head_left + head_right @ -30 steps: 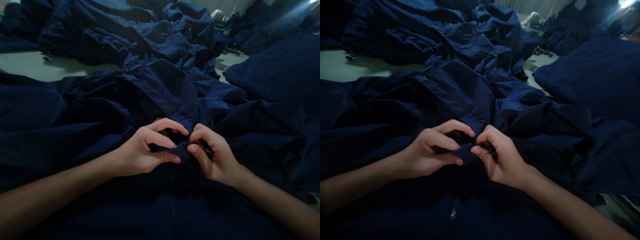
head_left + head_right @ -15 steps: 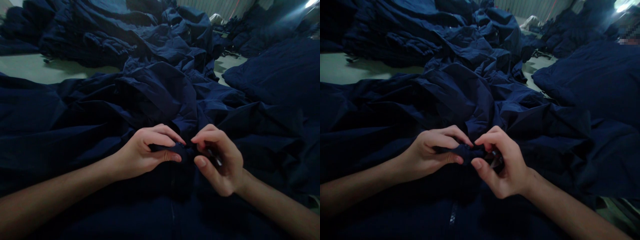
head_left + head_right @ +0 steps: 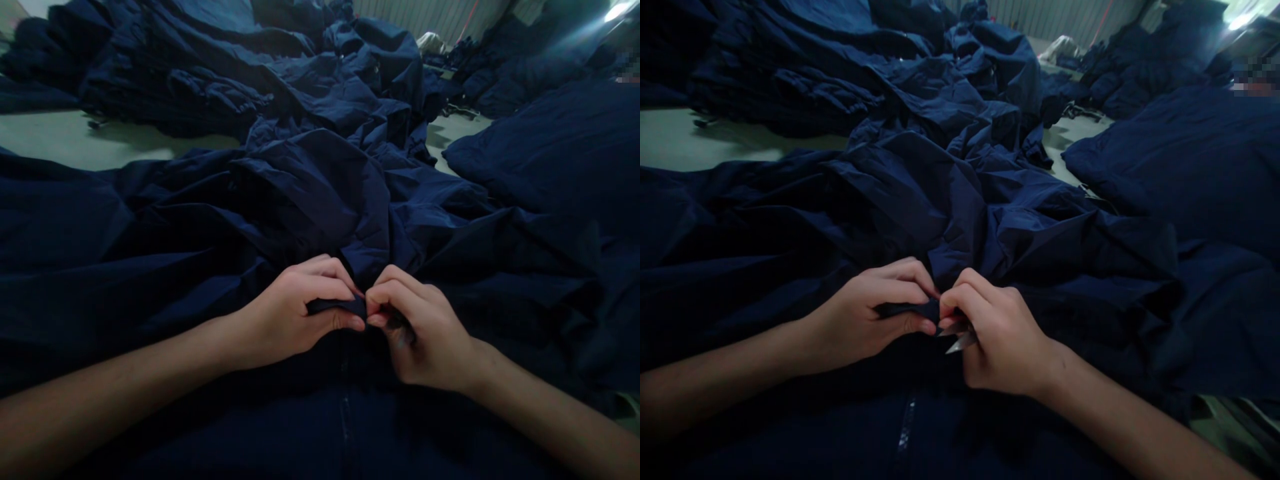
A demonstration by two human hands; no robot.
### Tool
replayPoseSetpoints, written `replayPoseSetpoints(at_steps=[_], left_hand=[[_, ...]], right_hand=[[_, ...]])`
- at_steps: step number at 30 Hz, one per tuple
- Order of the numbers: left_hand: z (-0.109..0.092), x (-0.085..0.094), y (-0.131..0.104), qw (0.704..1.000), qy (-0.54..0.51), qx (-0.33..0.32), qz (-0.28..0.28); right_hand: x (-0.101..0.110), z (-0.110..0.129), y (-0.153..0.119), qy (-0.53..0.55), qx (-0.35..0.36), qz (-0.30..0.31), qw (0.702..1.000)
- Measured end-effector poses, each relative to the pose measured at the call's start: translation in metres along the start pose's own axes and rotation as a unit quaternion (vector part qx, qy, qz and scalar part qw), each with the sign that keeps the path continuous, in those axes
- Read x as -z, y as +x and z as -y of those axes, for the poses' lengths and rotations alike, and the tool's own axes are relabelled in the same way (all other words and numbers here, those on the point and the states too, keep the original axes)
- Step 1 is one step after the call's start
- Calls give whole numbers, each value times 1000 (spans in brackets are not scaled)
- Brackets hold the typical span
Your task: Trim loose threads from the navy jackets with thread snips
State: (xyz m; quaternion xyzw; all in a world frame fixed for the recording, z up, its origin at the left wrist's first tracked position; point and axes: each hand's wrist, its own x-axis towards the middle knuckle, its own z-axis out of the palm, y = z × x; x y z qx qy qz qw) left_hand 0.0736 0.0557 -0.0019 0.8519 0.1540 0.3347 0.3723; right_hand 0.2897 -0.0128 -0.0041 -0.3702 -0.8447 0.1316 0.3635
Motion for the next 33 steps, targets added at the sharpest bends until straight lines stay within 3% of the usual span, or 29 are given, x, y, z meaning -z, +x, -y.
replayPoseSetpoints(at_steps=[6, 17, 27, 33], left_hand=[[0, -2, 0, 1000, 5, -4, 2], [0, 2, 0, 999, -39, 2, 1], [1, 1, 0, 999, -41, 5, -5], [5, -2, 1, 1000, -14, -12, -2]], right_hand=[[-1, 2, -2, -69, 17, 2, 997], [1, -3, 0, 48, -9, -72, 996], [1, -1, -3, 42, 0, -18, 999], [-2, -3, -4, -24, -17, 11, 999]])
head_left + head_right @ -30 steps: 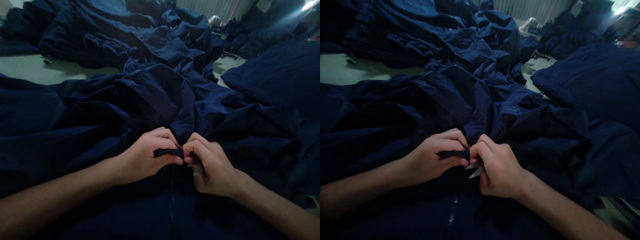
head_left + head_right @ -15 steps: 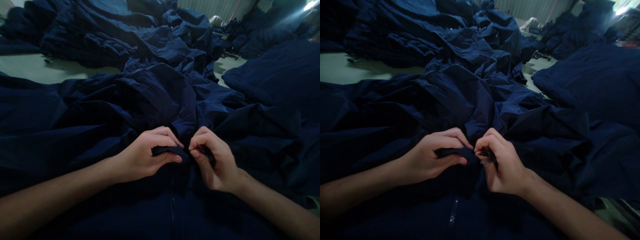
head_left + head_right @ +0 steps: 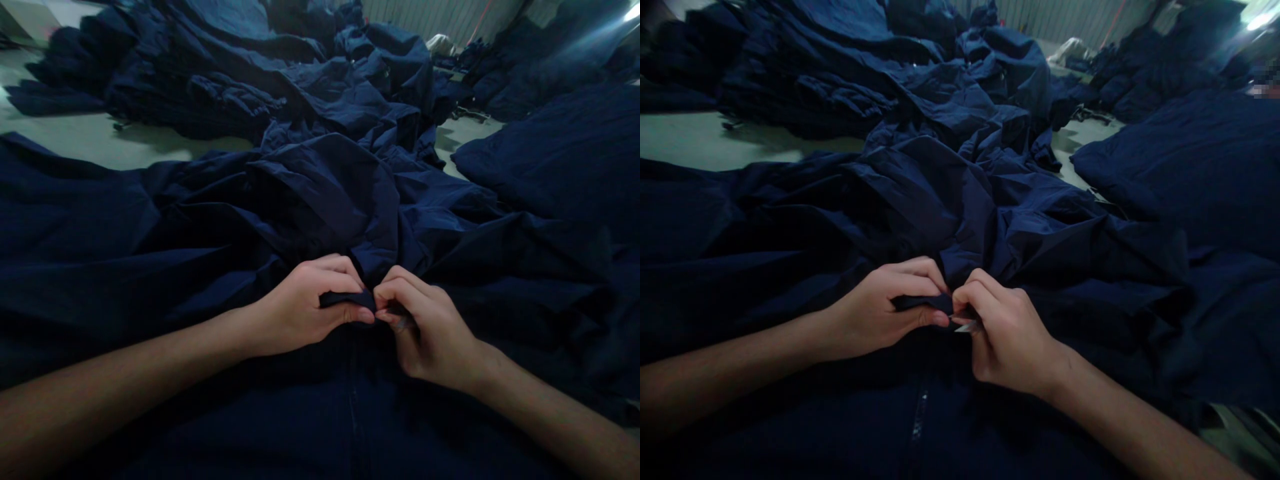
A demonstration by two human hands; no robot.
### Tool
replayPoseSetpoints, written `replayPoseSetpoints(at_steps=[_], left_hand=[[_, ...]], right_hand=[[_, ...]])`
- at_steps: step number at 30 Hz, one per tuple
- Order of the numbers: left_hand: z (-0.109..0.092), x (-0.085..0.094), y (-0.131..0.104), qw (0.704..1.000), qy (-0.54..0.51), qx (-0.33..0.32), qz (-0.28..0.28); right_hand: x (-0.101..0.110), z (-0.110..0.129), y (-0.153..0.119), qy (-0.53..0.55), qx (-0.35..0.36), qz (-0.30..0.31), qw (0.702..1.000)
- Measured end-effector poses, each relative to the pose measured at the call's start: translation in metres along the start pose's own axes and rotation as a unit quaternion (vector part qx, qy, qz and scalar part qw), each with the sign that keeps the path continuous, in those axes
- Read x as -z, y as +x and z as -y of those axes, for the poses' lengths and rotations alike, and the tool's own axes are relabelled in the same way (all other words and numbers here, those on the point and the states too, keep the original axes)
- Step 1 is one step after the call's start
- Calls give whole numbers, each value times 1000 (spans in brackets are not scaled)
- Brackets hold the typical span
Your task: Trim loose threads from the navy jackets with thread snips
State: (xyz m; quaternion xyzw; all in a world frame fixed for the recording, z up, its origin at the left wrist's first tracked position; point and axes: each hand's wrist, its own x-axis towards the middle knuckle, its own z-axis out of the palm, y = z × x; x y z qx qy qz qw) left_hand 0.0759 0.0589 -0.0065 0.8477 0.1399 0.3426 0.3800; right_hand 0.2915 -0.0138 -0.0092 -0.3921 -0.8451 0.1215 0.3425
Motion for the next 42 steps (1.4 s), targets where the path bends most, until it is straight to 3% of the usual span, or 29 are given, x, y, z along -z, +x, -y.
replayPoseSetpoints(at_steps=[10, 18, 26, 31, 42], left_hand=[[4, -3, -4, 997, 58, -53, -13], [0, -12, -13, 981, 174, -89, -18], [-30, 5, -48, 958, 285, -41, 9], [-34, 6, -76, 956, 293, -28, 8], [-25, -2, -78, 958, 286, -31, -12]], right_hand=[[-1, -4, 2, -34, 44, -46, 997], [-4, -4, -2, -102, 64, -113, 986], [-6, -7, -8, -161, 99, -57, 980], [-7, -8, -11, -212, 121, -22, 969], [-3, -9, -15, -261, 117, 1, 958]])
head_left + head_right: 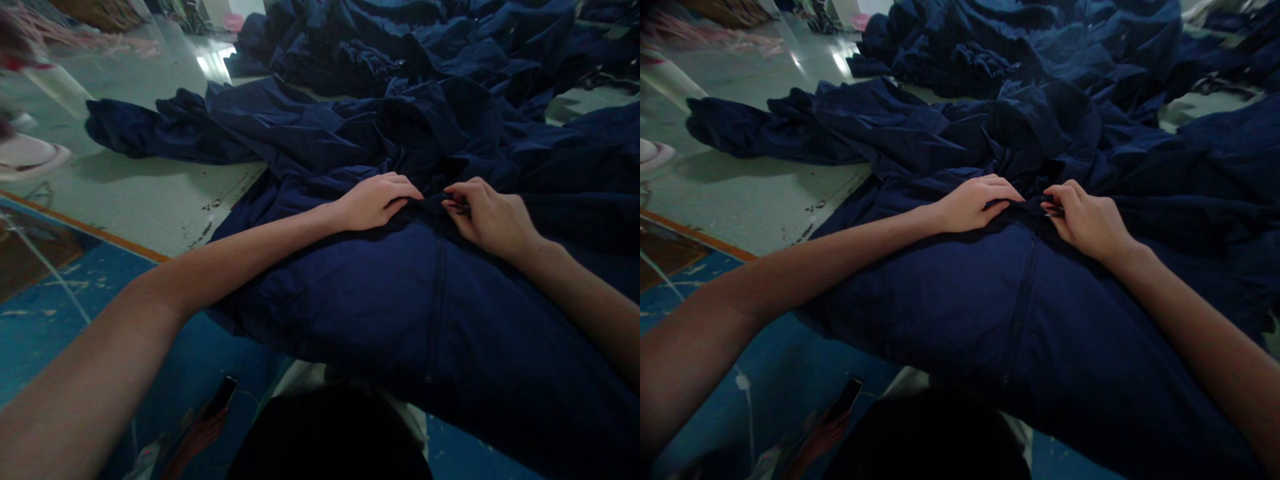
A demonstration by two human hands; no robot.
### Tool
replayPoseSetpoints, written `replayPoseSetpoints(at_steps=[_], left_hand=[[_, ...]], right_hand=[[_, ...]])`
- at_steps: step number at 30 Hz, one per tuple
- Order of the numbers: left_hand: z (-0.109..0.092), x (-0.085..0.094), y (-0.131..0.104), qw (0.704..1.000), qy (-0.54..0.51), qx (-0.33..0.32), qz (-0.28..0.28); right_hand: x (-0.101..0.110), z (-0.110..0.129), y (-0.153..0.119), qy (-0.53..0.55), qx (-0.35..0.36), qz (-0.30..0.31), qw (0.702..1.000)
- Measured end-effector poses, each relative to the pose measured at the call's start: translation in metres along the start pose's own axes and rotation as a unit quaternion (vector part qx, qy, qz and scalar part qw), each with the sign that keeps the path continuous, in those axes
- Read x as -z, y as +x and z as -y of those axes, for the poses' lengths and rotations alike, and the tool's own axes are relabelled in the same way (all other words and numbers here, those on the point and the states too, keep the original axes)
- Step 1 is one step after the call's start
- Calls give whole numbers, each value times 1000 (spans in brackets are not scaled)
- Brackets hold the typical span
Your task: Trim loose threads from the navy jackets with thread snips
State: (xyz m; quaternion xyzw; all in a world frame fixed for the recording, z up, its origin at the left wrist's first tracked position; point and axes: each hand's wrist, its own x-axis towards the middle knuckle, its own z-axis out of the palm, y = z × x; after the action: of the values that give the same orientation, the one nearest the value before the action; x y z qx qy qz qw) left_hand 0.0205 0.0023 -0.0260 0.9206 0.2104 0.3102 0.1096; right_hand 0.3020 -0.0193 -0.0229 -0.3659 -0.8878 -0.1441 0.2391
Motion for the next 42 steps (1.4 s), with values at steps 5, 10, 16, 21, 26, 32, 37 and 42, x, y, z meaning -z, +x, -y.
replayPoseSetpoints(at_steps=[5, 10, 16, 21, 26, 32, 37, 42], left_hand=[[2, -1, 0, 1000, 2, -3, -2], [4, -2, 1, 1000, 2, -3, -6], [3, -2, 1, 1000, 3, -4, -6], [3, -2, 1, 1000, 4, 1, -1], [2, -1, 1, 1000, 0, 7, 3], [-2, 5, 2, 1000, 5, 3, -7], [-5, 9, 1, 1000, 18, 6, -16], [-7, 11, 1, 1000, 24, 17, -10]], right_hand=[[0, -2, 1, -3, 3, 5, 1000], [2, -1, 2, -7, 4, 9, 1000], [3, -1, 3, -5, 2, 20, 1000], [3, 0, 2, -1, -9, 22, 1000], [4, 1, 2, 8, -17, 18, 1000], [9, 9, 3, 3, 5, -3, 1000], [12, 15, 5, -12, 38, -15, 999], [12, 17, 5, -12, 49, -19, 999]])
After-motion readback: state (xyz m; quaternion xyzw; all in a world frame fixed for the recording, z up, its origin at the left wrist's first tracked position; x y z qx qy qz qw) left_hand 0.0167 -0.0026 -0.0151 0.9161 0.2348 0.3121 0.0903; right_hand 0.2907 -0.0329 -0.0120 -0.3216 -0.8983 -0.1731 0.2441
